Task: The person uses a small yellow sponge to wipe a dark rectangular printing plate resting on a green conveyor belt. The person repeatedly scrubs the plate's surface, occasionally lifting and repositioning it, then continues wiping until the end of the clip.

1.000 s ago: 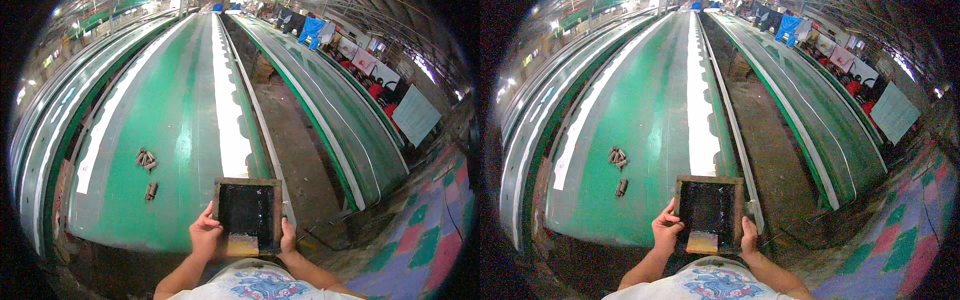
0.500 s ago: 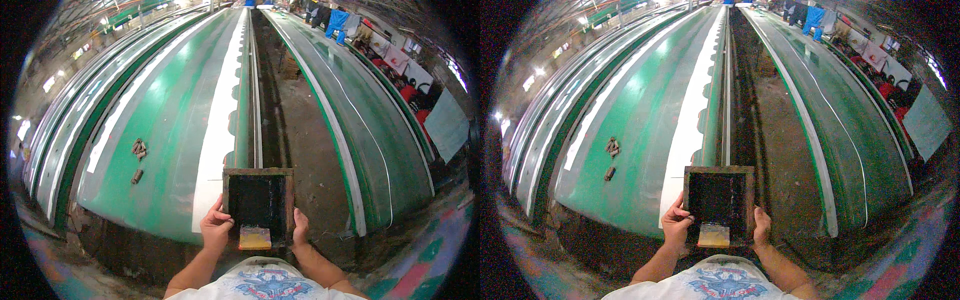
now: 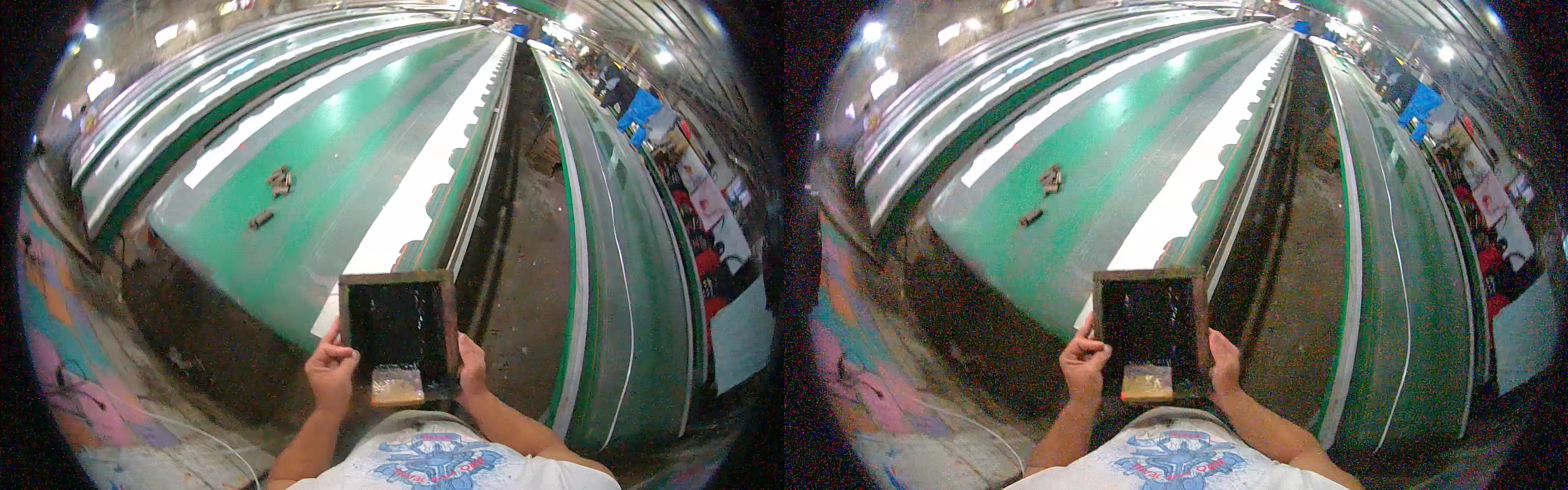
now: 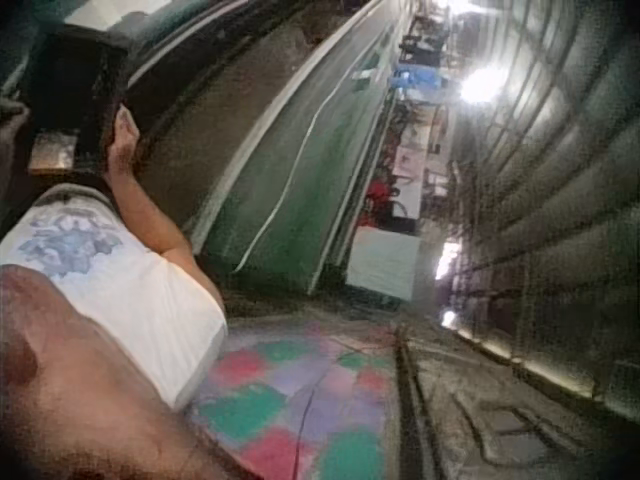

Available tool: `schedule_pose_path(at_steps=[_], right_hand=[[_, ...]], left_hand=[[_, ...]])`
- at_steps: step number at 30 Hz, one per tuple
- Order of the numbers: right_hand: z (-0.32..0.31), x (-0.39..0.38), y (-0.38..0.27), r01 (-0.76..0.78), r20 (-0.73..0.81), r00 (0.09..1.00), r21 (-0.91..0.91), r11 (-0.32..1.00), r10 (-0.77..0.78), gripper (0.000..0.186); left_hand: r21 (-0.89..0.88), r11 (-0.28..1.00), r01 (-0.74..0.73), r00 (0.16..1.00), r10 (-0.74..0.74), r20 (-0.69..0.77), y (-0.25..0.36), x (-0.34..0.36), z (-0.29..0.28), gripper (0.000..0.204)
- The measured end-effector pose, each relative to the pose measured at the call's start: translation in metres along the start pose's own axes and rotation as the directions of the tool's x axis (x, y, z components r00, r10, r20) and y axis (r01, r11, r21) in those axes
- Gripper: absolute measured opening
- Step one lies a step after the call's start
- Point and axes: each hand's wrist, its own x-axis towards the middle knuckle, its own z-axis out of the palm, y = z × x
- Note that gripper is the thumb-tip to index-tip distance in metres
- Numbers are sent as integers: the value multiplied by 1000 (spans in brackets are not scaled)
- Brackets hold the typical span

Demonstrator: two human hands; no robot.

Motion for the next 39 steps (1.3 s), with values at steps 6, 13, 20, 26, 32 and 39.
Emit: schedule_pose_path(at_steps=[6,13,20,26,32,39], right_hand=[[29,37,5,113,197,978,-236,965,-67,41],[58,73,36,15,701,668,-346,938,248,41],[43,106,34,271,949,287,-213,939,133,54],[38,198,11,449,900,396,-362,817,182,57],[27,286,2,464,765,618,-541,701,181,56],[4,304,-4,412,762,606,-546,729,228,58]], left_hand=[[205,978,32,967,22,-253,-16,-28,-32,40],[456,888,58,800,232,-553,-23,-96,-65,65],[471,866,166,523,328,-787,-34,-160,4,52],[685,719,122,570,514,-641,-73,-66,47,34],[638,761,115,559,481,-675,-141,26,95,28],[579,813,58,556,455,-695,-167,35,106,22]])
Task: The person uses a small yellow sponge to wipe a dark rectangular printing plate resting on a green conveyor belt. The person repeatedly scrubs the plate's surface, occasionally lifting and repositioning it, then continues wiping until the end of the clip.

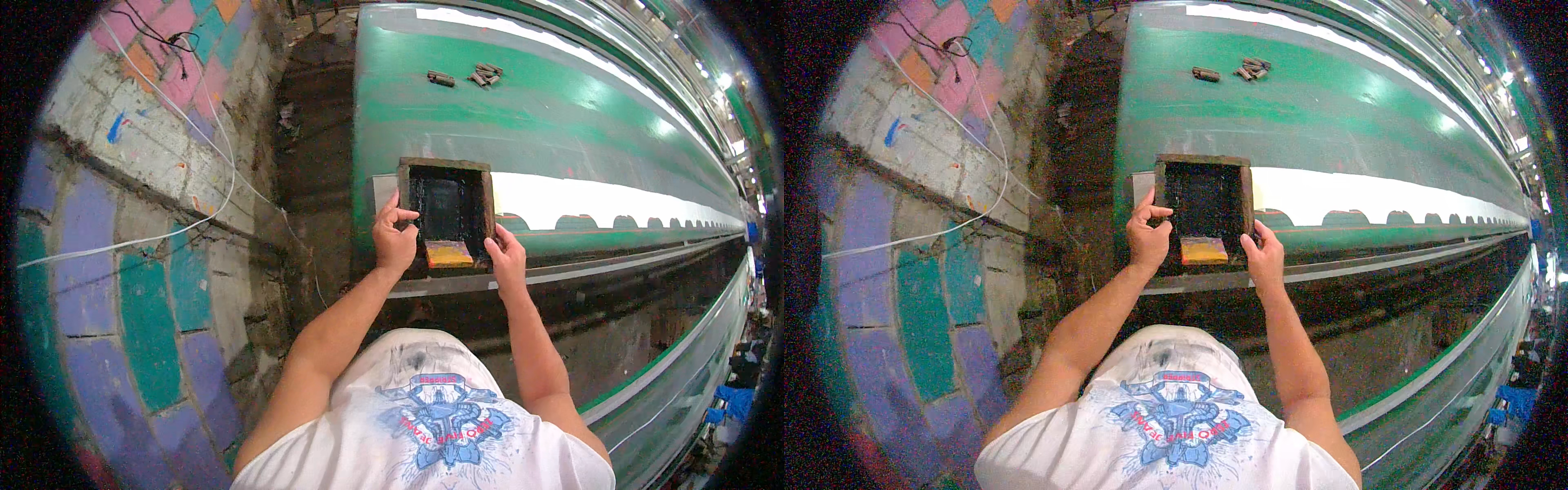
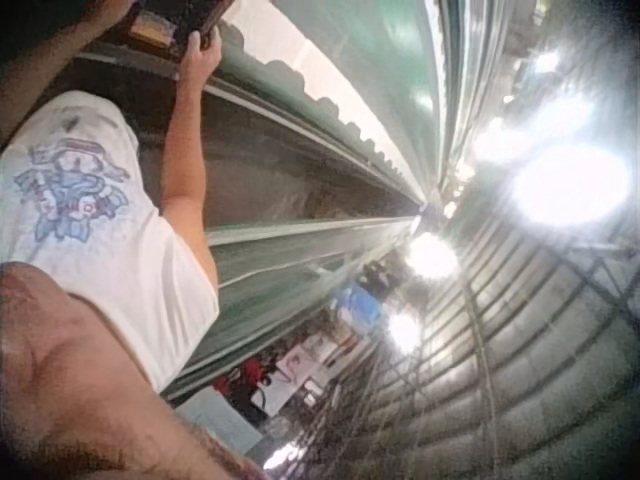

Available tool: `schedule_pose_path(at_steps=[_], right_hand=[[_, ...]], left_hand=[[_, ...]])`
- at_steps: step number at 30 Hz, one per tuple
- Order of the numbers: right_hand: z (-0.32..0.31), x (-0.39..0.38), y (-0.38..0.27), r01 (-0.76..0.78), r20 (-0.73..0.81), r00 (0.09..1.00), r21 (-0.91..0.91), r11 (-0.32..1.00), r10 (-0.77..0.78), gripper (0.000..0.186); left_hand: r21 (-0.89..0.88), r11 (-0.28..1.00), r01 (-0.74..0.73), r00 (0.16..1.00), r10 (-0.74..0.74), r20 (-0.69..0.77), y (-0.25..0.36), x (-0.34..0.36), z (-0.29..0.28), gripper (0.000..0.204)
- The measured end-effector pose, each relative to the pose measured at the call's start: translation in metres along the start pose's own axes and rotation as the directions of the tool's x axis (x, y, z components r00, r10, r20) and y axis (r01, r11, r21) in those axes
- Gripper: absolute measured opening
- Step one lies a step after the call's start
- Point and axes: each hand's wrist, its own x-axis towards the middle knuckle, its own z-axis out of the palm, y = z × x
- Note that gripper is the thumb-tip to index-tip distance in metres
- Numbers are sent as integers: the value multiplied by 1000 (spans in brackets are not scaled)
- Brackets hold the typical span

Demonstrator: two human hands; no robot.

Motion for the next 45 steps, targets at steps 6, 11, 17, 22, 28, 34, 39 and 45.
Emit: schedule_pose_path(at_steps=[6,11,17,22,28,34,39,45], right_hand=[[3,1,7,14,-3,1000,-61,998,-14,57],[-2,3,12,36,1,999,-24,999,-36,56],[5,-19,-27,396,-17,894,-435,808,-447,49],[17,-44,-75,686,443,724,-379,621,-529,47],[27,-36,-95,746,620,661,-483,458,-423,51],[30,-13,-109,774,636,630,-461,435,-446,55],[24,16,-113,785,788,549,-372,496,-277,53],[19,85,-111,773,853,464,-259,579,-239,51]], left_hand=[[-52,992,111,994,-109,26,-7,2,1,18],[-81,990,113,993,-110,46,-13,3,3,15],[53,996,74,996,-77,53,-13,1,0,13],[-16,994,104,992,-103,79,-16,1,1,11],[-11,995,97,993,-96,74,-11,-2,0,14],[25,996,84,994,-85,72,-2,-1,-1,13],[25,996,89,992,-91,93,-2,-1,-3,30],[295,956,16,988,-60,141,14,-1,-8,63]])
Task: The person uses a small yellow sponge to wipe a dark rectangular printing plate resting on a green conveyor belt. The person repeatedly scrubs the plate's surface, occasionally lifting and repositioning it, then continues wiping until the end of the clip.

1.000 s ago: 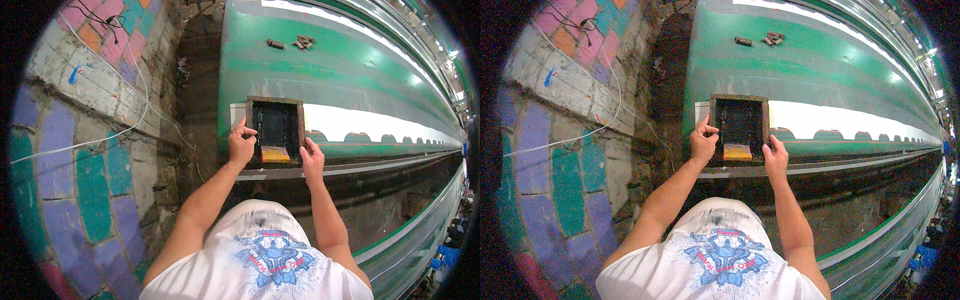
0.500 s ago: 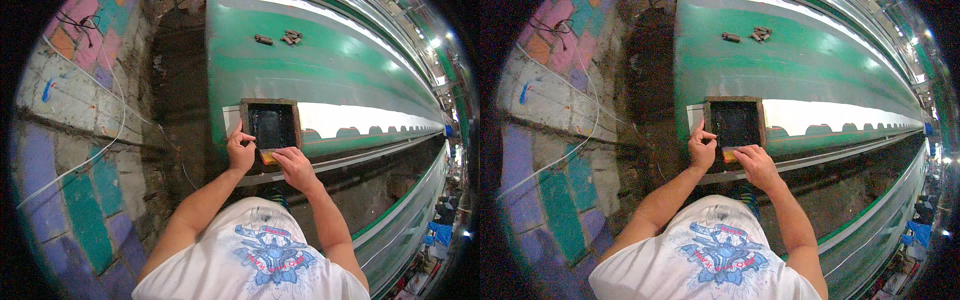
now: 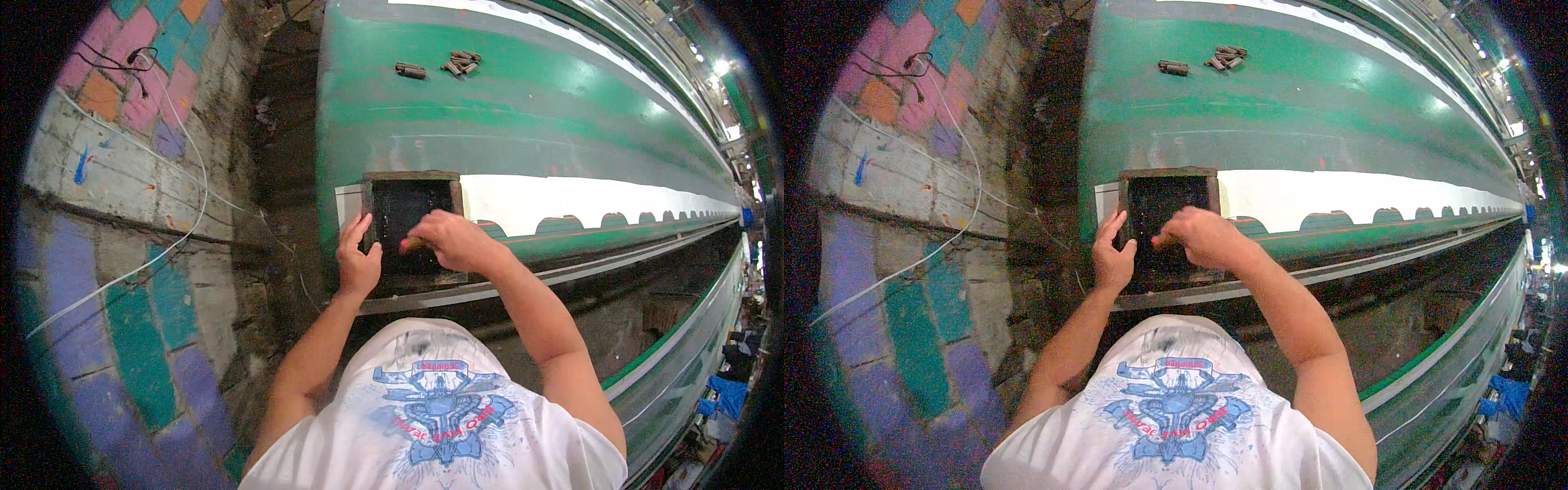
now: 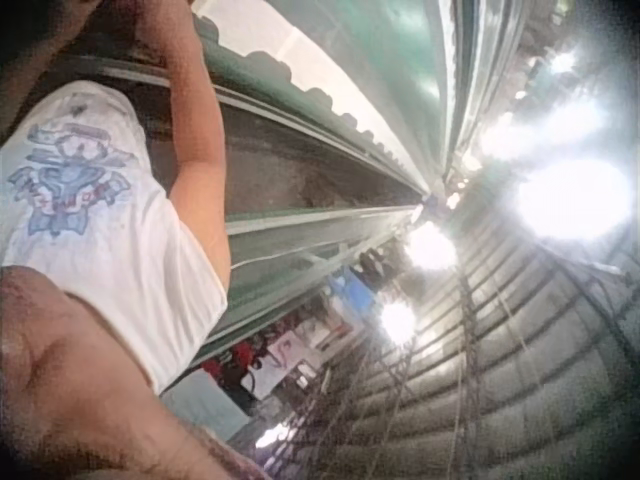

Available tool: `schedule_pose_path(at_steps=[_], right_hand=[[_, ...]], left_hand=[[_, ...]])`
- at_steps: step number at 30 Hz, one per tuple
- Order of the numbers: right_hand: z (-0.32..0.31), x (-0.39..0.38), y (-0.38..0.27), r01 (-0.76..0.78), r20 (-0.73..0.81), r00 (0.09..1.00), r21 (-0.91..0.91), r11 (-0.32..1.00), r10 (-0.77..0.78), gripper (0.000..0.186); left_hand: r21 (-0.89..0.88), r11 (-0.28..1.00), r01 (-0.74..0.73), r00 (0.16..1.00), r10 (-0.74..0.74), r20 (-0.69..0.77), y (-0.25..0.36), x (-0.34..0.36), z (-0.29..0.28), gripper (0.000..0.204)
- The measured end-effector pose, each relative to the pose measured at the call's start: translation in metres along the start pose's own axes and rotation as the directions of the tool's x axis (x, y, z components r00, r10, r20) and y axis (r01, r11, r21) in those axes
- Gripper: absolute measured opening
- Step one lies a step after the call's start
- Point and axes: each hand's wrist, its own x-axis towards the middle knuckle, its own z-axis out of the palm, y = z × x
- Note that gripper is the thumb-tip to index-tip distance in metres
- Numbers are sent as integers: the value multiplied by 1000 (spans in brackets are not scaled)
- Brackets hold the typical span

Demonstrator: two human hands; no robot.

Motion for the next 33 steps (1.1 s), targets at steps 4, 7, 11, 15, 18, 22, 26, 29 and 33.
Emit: schedule_pose_path(at_steps=[4,7,11,15,18,22,26,29,33], right_hand=[[-6,33,37,73,-206,973,-141,987,-101,50],[5,36,48,27,-323,942,-186,982,-86,50],[29,4,35,148,-348,909,-244,958,-229,47],[42,-26,8,190,-268,931,-219,957,-246,52],[31,-31,4,215,-169,957,-141,966,-238,54],[1,-1,32,131,-57,989,-37,991,-133,55],[-7,41,48,-17,-249,969,-121,993,-14,57],[3,41,39,-17,-327,944,-155,988,-35,49],[27,13,7,32,-290,953,-178,984,-84,63]], left_hand=[[305,943,-136,991,134,25,13,1,-5,53],[388,898,-206,976,217,16,21,7,-5,44],[459,868,-189,980,200,26,27,13,-5,35],[504,842,-193,979,198,43,31,17,-7,32],[502,846,-179,983,174,57,33,20,-8,32],[473,858,-202,979,196,62,34,21,-8,32],[475,860,-185,982,181,54,32,18,-8,34],[421,890,-177,982,185,23,24,17,-5,37],[327,933,-152,986,168,-20,12,13,4,39]])
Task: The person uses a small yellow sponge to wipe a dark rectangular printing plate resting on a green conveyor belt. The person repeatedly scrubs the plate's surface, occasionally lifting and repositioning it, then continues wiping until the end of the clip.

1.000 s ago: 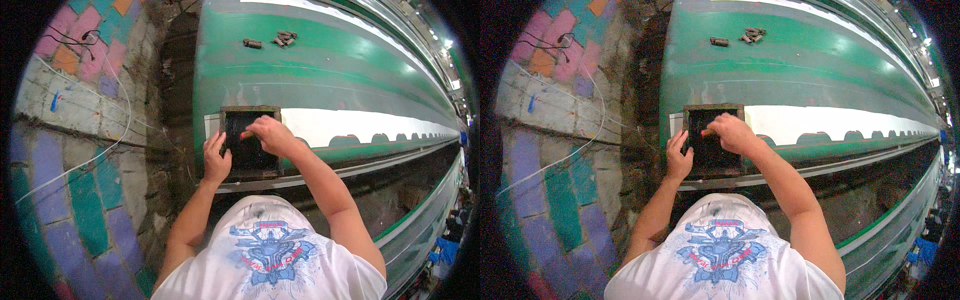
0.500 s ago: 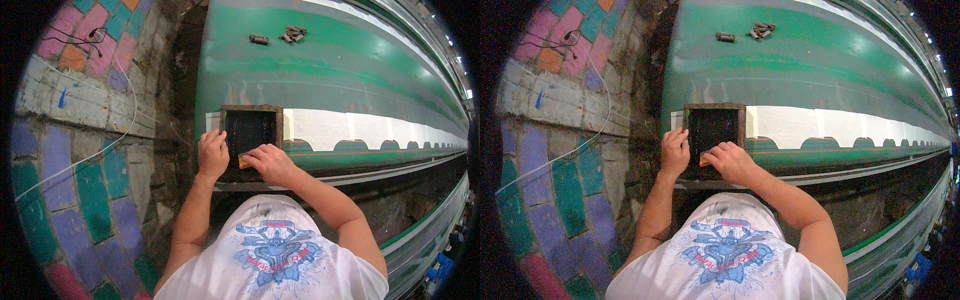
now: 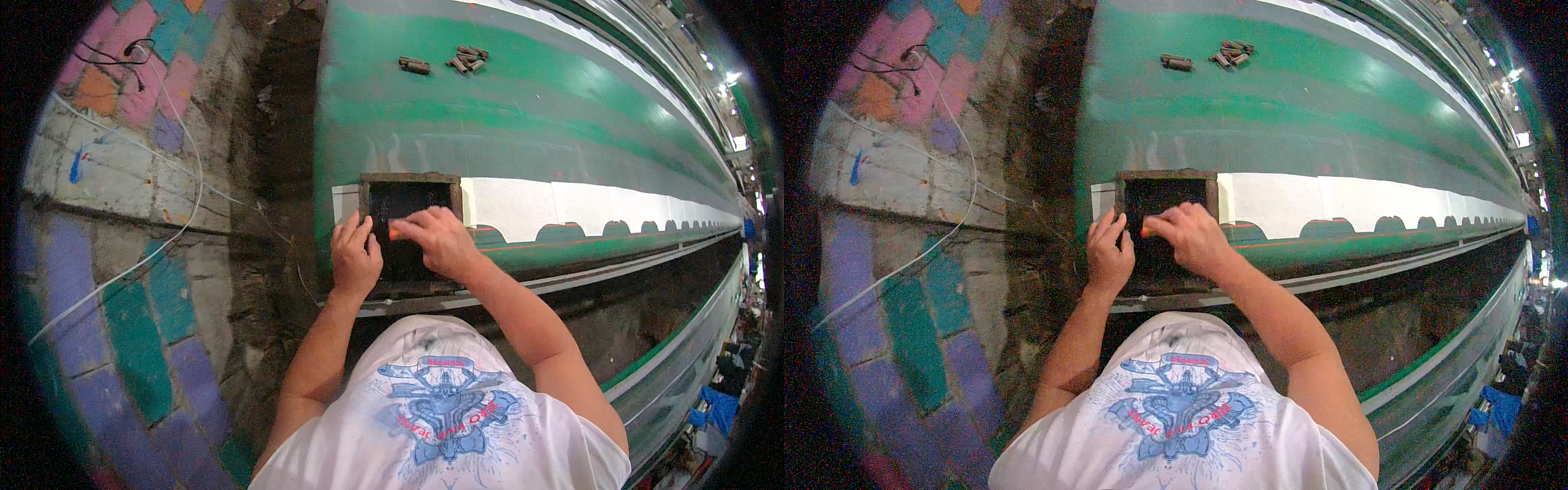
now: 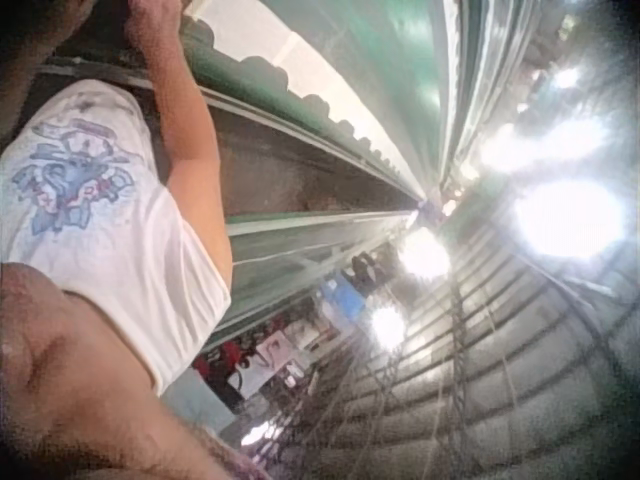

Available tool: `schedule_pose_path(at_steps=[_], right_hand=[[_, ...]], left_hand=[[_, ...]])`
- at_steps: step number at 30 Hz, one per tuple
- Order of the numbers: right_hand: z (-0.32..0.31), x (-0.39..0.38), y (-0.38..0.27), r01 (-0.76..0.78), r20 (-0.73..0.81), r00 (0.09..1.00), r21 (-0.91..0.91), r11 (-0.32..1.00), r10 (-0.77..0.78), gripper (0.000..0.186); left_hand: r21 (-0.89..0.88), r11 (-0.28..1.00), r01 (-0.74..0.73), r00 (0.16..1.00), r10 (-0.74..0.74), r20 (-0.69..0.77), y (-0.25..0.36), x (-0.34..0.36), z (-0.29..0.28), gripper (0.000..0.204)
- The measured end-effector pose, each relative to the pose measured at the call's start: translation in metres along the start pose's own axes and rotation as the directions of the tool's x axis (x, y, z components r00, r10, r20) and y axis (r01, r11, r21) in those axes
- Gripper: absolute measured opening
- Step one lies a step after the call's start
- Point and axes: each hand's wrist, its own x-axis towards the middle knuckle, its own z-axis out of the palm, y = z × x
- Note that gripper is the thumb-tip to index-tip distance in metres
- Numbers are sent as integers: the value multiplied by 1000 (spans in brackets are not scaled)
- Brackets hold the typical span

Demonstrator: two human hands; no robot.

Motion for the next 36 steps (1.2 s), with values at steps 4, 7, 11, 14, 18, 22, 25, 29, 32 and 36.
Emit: schedule_pose_path(at_steps=[4,7,11,14,18,22,25,29,32,36], right_hand=[[3,-31,-35,-2,2,1000,-1,1000,2,65],[3,-45,-50,-39,20,999,18,999,38,62],[0,-58,-52,-77,29,997,131,988,73,52],[-6,-70,-46,-93,-45,993,224,970,106,47],[-23,-97,-27,-103,-175,971,296,950,160,48],[-47,-139,8,-133,-219,953,319,938,209,45],[-69,-177,40,-153,-242,943,294,943,229,44],[-92,-222,81,-179,-254,932,299,937,259,46],[-104,-242,103,-174,-233,937,334,926,260,47],[-113,-253,116,-135,-213,951,365,921,224,46]], left_hand=[[-142,990,18,997,-29,-77,-2,-7,8,43],[-238,970,41,996,-60,-71,-5,-10,6,51],[-277,955,108,993,-117,-13,-3,-10,0,48],[-278,955,101,993,-114,-32,8,-10,-4,44],[-358,930,81,995,-98,-29,41,-9,11,31],[-385,922,33,996,-60,-58,89,-11,59,30],[-426,903,56,995,-85,-50,126,-12,105,31],[-467,879,98,990,-132,-40,166,-16,158,30],[-500,856,132,986,-164,-21,179,-17,182,26],[-561,803,203,972,-232,20,185,-17,194,23]])
